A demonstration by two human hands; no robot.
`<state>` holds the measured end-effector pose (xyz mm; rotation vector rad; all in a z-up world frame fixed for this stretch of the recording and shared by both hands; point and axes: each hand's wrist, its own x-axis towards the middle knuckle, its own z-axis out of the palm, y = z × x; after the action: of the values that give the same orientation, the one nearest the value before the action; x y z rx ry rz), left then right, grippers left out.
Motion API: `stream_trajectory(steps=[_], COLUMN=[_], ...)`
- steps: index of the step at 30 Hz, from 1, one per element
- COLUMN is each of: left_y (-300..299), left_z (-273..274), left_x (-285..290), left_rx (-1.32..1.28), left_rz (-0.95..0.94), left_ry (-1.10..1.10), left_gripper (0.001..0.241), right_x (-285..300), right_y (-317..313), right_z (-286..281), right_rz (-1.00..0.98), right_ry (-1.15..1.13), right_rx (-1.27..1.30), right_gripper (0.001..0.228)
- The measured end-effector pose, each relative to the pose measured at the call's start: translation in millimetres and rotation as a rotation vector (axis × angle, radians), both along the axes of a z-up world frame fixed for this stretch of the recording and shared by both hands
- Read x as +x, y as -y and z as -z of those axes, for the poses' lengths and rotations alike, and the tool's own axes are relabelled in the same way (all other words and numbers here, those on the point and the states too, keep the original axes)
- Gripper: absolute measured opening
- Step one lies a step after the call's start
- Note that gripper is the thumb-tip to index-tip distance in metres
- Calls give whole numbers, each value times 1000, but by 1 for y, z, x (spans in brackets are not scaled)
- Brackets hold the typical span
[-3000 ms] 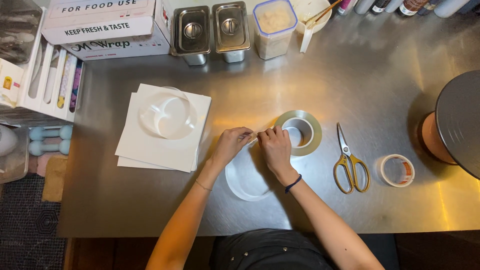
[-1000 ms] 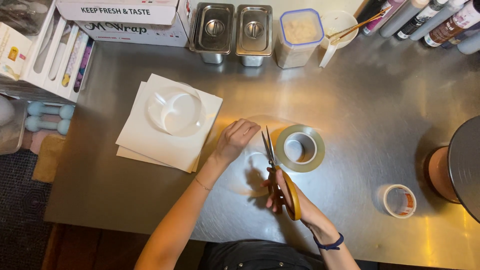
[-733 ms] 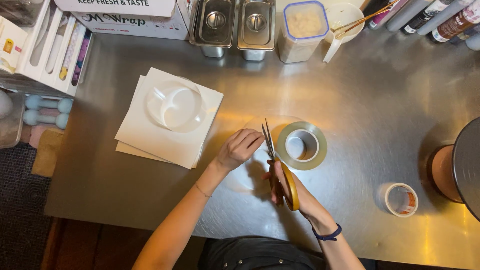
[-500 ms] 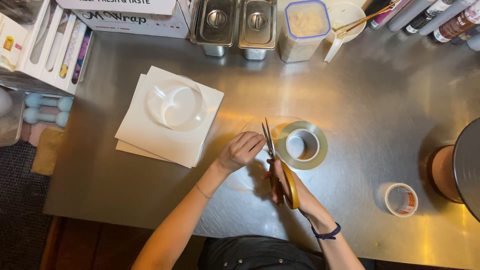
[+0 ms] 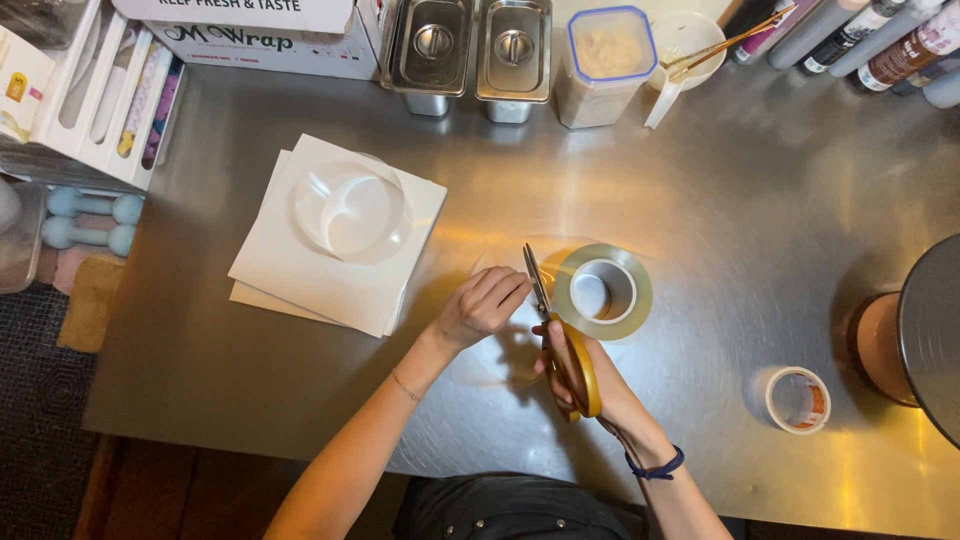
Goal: The person cuts squares of clear plastic wrap from a roll using scissors, then stretches the wrap over round cake pans to seal baked cakes. They carry a wrapped cake across the kitchen, level a cake with a long knife, cut small pieces of tape, and handle a ribbon spool.
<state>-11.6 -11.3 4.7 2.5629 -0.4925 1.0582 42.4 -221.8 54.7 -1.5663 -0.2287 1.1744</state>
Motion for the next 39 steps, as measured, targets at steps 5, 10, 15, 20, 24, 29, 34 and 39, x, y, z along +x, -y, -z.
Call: stream_trajectory(steps=[5,10,15,20,24,29,34,39], left_y=[6,5,9,8,6,-7,-28,-54], left_z=[-1,0,0,4,-3,-6,1,51], left_x=[0,1,2,3,2,0,9,14], left_rx=[-14,-30,-61,-63,-78,-175,-388,-417], left_rz=[10,-9,-12,-16,-27,-122,-248,-408], left_ry=[11,12,5,21,2,-100,-312,-444], left_gripper=[28,29,26,25,26,22,14,11], right_x=[12,13,19,30,26,7,-26,-40], right_y=[-9,-14,-17,-18,-24,-10,81,259], right_z=[2,-7,3,25,12,32,-44,-118], right_rz=[-46,-5,-59,-70,-7,71,315,699], right_ry=[108,47,138,159,103,291,442,750], right_rx=[-36,-45,-105,-77,-35,24,47,-597], right_gripper=[75,72,69,67,56,48,47,67])
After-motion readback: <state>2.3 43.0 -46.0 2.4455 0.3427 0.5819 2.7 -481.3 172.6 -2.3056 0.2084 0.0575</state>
